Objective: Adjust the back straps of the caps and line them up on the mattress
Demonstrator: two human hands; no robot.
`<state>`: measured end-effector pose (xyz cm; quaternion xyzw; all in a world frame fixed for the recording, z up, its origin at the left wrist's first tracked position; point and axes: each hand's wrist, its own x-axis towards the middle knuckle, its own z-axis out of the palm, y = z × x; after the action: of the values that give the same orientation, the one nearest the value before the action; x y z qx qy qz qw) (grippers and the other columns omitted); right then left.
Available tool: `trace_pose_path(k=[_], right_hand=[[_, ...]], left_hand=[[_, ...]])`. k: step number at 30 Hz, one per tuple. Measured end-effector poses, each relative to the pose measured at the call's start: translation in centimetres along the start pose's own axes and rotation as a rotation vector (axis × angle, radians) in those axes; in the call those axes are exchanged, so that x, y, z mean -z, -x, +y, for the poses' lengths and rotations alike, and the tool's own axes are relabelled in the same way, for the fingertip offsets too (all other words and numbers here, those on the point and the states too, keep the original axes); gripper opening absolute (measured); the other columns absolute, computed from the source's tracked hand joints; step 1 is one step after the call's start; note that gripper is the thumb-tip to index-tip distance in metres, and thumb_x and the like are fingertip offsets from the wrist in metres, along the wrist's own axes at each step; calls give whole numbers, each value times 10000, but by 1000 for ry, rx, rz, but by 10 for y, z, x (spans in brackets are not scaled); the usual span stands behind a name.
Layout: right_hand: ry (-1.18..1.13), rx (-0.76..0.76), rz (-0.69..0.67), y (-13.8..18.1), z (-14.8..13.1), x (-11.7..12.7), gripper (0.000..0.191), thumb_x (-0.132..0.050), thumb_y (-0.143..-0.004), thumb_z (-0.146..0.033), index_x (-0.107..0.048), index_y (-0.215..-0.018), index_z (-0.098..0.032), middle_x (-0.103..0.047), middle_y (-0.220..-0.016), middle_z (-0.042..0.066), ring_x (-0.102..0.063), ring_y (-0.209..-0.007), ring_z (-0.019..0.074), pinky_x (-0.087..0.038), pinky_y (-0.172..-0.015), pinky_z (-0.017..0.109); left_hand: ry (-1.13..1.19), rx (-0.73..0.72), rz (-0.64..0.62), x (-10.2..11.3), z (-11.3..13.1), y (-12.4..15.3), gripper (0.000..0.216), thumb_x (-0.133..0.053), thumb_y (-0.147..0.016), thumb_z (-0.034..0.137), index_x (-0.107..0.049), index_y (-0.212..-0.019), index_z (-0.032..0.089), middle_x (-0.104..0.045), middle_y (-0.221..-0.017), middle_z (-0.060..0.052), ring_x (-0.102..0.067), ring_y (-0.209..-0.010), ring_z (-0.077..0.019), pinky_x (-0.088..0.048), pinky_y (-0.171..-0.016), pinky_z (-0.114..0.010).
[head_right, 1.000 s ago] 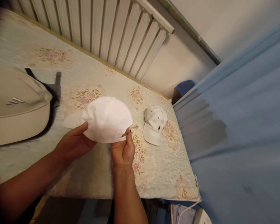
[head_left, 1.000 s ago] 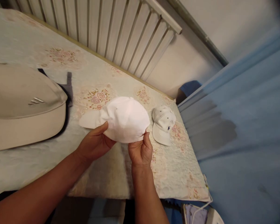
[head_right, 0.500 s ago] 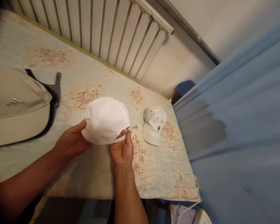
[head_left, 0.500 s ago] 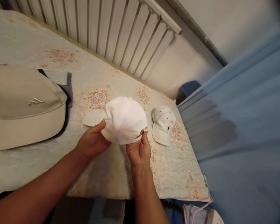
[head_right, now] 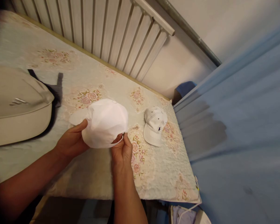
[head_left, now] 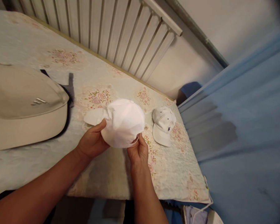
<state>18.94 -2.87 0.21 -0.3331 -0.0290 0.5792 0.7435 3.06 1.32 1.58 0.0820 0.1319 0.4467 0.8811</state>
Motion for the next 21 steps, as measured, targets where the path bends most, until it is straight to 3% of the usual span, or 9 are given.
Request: trace_pose_path(k=[5, 10, 17, 21], right_hand=[[-17, 18, -56, 1, -12, 5, 98, -631, -837, -93, -659, -825, -186, -701, -696, -51, -608, -558, 67, -561, -688, 208], [-24, 17, -99, 7, -24, 0, 89, -632, -833, -101, -642, -820, -188, -669, -673, -56, -548, -494, 54, -488, -542, 178], [26, -28, -115, 8, -23, 3, 64, -648, -822, -129, -639, -825, -193, -691, -679, -48, -572, -526, 62, -480, -559, 190], [43, -22, -130, 9, -21, 2, 67, -645, -816, -127, -640, -806, -193, -690, -681, -46, -566, -519, 64, -478, -542, 189]], left_hand=[[-9, -4, -30, 9, 2, -5, 520, -494, -985, 361, -466, -1476, 191, -737, -1192, -93, -645, -1182, -295, -467, -1083, -440], [-11, -46, 42, 7, 3, -7, 500, -471, -997, 349, -481, -1465, 174, -749, -1158, -97, -664, -1146, -276, -507, -1034, -396], [5, -80, 67, 5, 2, -13, 622, -317, -991, 548, -491, -1460, 177, -708, -1246, -119, -612, -1228, -292, -492, -1047, -412], [1, -79, 76, 5, 3, -14, 628, -293, -988, 566, -504, -1448, 193, -717, -1235, -86, -605, -1234, -298, -487, -1049, -392]])
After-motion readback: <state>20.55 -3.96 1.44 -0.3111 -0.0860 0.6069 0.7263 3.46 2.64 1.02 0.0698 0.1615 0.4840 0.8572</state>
